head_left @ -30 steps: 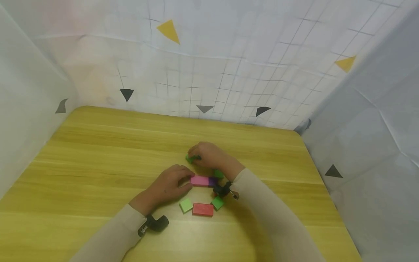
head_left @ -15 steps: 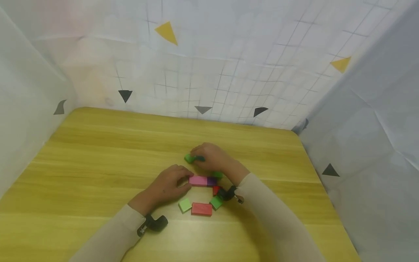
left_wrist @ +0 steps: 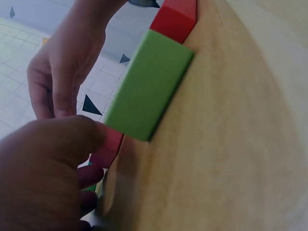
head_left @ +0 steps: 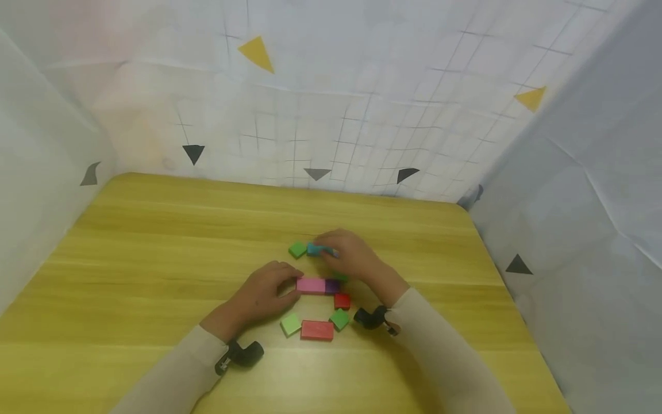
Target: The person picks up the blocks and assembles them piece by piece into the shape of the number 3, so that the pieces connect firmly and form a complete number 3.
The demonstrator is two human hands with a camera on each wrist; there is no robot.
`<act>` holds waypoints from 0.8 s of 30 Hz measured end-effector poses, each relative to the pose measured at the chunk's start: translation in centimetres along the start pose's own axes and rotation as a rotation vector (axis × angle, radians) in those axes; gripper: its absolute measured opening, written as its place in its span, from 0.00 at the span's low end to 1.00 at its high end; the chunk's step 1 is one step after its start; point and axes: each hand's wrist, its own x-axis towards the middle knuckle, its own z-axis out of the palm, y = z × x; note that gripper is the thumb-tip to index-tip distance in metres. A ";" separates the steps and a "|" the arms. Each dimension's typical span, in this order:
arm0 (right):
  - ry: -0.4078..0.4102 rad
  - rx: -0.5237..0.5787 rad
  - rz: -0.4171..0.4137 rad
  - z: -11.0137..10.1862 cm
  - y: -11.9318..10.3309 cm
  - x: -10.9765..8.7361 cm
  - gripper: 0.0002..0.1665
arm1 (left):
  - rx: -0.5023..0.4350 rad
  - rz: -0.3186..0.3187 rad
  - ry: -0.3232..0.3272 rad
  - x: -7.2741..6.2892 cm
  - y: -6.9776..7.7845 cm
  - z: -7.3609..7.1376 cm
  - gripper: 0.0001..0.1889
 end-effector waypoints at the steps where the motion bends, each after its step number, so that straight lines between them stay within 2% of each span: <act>1: 0.028 0.001 0.008 0.0 0.0 -0.3 0.15 | -0.004 -0.003 0.002 0.0 -0.1 0.0 0.18; 5: 0.143 0.026 0.028 -0.2 -0.2 -1.7 0.15 | -0.014 -0.025 0.003 -0.1 -0.3 0.0 0.18; 8: 0.191 0.042 0.051 -0.3 -0.4 -2.7 0.16 | -0.013 -0.043 0.000 -0.1 -0.5 0.0 0.18; 15: 0.222 0.073 0.183 0.1 -0.5 -4.8 0.17 | -0.014 -0.065 -0.002 -0.2 -0.5 -0.4 0.17; 24: 0.254 0.067 0.261 0.3 -0.4 -6.4 0.19 | -0.014 -0.013 0.072 -0.4 -0.8 -0.3 0.15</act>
